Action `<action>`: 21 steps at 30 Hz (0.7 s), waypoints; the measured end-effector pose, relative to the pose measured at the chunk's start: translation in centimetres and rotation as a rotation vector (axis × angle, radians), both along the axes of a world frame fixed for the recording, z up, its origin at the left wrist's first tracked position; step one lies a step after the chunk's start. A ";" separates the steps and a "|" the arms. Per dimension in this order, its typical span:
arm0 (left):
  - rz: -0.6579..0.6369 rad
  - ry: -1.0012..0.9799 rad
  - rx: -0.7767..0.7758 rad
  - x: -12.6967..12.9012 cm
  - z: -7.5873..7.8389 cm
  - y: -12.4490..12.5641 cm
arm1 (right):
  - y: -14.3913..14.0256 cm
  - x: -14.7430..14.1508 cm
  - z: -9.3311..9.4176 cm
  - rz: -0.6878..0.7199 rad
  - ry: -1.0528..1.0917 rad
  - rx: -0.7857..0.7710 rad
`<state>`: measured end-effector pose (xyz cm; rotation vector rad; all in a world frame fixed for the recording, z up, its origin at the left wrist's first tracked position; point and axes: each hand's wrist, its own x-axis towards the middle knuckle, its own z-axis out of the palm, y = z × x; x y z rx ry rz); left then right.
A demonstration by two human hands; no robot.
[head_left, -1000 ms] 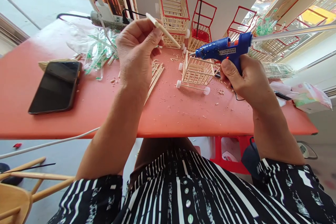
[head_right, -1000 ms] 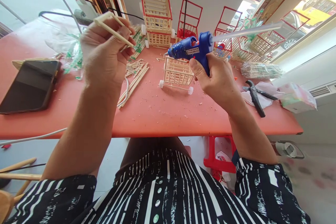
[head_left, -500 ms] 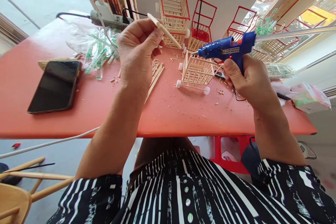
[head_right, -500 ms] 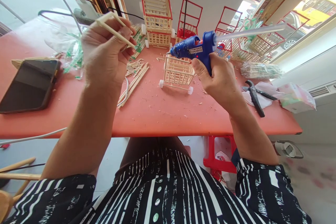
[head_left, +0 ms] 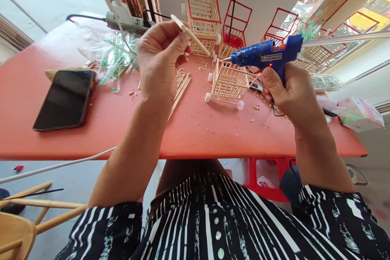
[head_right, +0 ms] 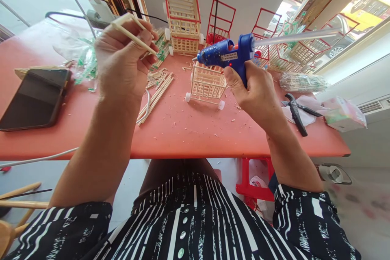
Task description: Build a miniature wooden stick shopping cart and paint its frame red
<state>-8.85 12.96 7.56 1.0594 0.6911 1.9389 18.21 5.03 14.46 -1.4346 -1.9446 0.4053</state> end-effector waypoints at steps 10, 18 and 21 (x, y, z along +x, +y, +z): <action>0.002 -0.006 0.000 0.1 0.2 0.0 | -0.1 -0.3 -0.3 -0.037 0.003 -0.004; -0.069 -0.009 0.005 -0.1 0.2 -0.7 | 0.2 -0.1 -0.4 -0.021 0.003 -0.008; -0.069 -0.001 -0.007 -0.4 0.2 -0.8 | 0.4 0.0 -0.5 -0.025 0.014 -0.011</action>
